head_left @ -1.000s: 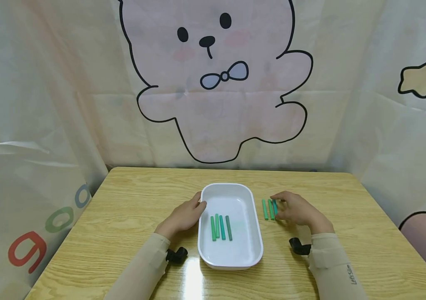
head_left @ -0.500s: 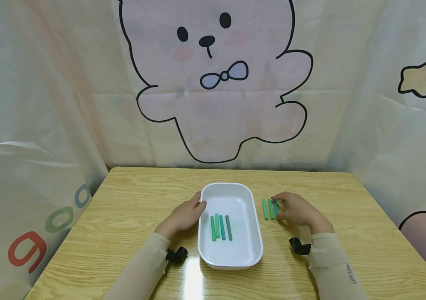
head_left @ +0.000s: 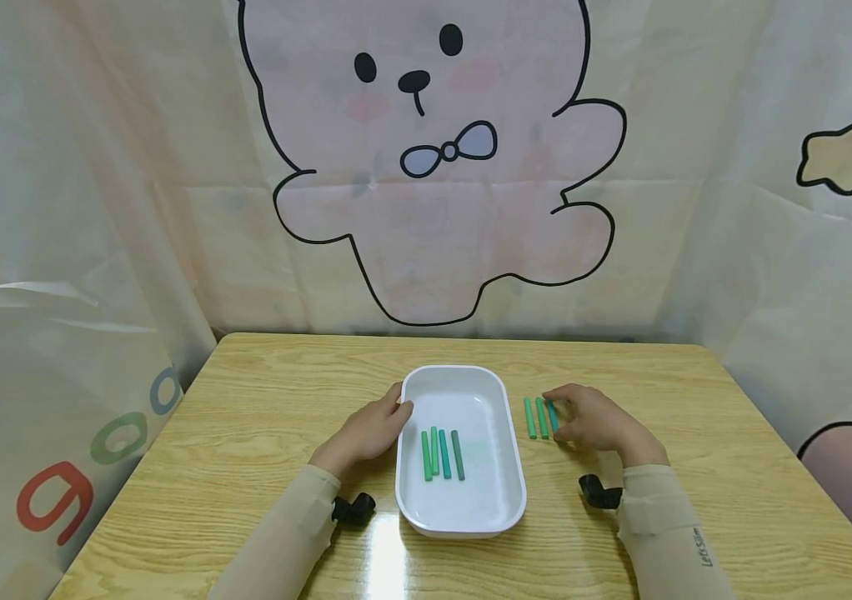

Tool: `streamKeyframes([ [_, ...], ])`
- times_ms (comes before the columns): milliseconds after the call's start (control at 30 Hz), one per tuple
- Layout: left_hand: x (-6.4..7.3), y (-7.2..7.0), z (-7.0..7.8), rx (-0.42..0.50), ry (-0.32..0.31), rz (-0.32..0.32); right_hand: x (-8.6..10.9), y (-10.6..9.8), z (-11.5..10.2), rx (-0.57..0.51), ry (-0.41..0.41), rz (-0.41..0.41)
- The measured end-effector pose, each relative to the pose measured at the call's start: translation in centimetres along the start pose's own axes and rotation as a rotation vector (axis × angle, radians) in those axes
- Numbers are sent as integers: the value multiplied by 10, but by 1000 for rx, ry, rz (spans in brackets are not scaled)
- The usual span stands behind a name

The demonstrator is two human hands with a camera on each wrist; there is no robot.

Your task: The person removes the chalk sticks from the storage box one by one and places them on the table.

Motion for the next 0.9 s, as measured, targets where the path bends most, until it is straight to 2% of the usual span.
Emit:
streamKeyframes([
  [400, 0, 0, -1, -6, 13, -6, -1, -2, -3, 6, -42, 10],
  [900, 0, 0, -1, 4, 15, -5, 8, -8, -26, 23, -85, 55],
])
Point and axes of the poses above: each hand's wrist, its own x-axis away from the middle knuckle, its own y-axis out of the palm, z = x × y, the point moved 2 cm from there along -x, towards the middle knuckle, and after that the axes turned 8 degrees about y, right-handed, at the moved point
